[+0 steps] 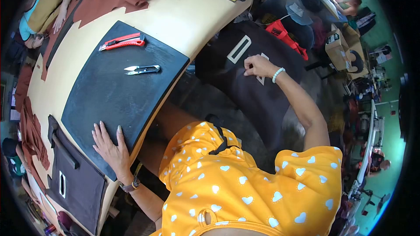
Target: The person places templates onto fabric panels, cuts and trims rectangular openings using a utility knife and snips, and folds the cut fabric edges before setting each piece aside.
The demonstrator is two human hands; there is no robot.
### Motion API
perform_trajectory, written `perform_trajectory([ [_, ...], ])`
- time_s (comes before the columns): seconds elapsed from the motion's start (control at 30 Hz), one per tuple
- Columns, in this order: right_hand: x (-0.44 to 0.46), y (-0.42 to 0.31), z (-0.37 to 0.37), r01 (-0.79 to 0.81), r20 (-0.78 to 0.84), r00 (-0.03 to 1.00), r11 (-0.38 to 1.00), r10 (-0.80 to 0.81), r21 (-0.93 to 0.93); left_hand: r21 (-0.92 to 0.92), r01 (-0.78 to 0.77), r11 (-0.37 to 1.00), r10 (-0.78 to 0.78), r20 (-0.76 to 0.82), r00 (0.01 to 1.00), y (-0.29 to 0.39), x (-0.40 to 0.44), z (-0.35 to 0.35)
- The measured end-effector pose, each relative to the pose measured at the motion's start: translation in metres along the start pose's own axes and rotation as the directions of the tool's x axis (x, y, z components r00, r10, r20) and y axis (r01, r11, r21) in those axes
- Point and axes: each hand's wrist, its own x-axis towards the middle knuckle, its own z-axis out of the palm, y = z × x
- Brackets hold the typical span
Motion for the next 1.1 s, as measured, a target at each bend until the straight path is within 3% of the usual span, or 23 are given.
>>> perform_trajectory([
  [0.03,-0.005,-0.002,-0.005,-0.085,0.0,0.996,0.984,0.086,0.154,-0.001,-0.002,1.0,0.002,0.002,1.0,0.0,0.0,0.0],
  [0.13,-0.007,0.006,0.011,0.006,-0.113,0.994,0.991,0.01,0.136,-0.003,-0.001,1.0,0.001,-0.003,1.0,0.0,-0.001,0.0],
  [0.23,-0.006,0.0,0.032,0.16,-0.207,0.963,0.984,-0.174,-0.08,0.002,-0.006,1.0,0.006,-0.011,1.0,-0.002,0.0,0.001],
  [0.27,-0.006,-0.002,0.037,0.216,-0.317,0.913,0.964,-0.257,-0.158,-0.001,-0.008,1.0,0.008,-0.012,1.0,-0.002,0.0,0.001],
  [0.37,-0.011,-0.003,0.033,0.142,-0.317,0.928,0.971,-0.198,-0.191,-0.005,-0.013,1.0,0.013,-0.016,1.0,-0.002,-0.001,0.001],
  [0.5,-0.017,-0.008,0.028,0.131,-0.116,0.98,0.962,-0.162,-0.24,-0.007,-0.015,1.0,0.014,-0.021,1.0,-0.001,-0.001,0.001],
  [0.6,-0.012,-0.006,0.033,0.165,-0.134,0.97,0.956,-0.201,-0.242,-0.012,-0.013,1.0,0.013,-0.026,1.0,-0.001,-0.001,0.001],
  [0.8,-0.002,-0.01,0.03,0.171,0.036,0.985,0.956,-0.167,-0.237,0.007,-0.008,1.0,0.008,-0.021,1.0,0.0,-0.001,0.001],
  [0.9,0.001,-0.012,0.032,0.253,-0.031,0.962,0.928,-0.272,-0.273,0.008,-0.002,1.0,0.003,-0.02,1.0,0.0,-0.001,0.0],
  [1.0,0.0,-0.028,0.039,0.333,0.004,0.936,0.881,-0.353,-0.335,0.0,0.015,1.0,-0.015,0.017,1.0,-0.001,-0.001,-0.001],
  [1.1,0.001,-0.038,0.05,0.293,0.012,0.948,0.854,-0.319,-0.429,0.01,0.008,1.0,-0.008,0.009,1.0,-0.001,-0.001,0.0],
])
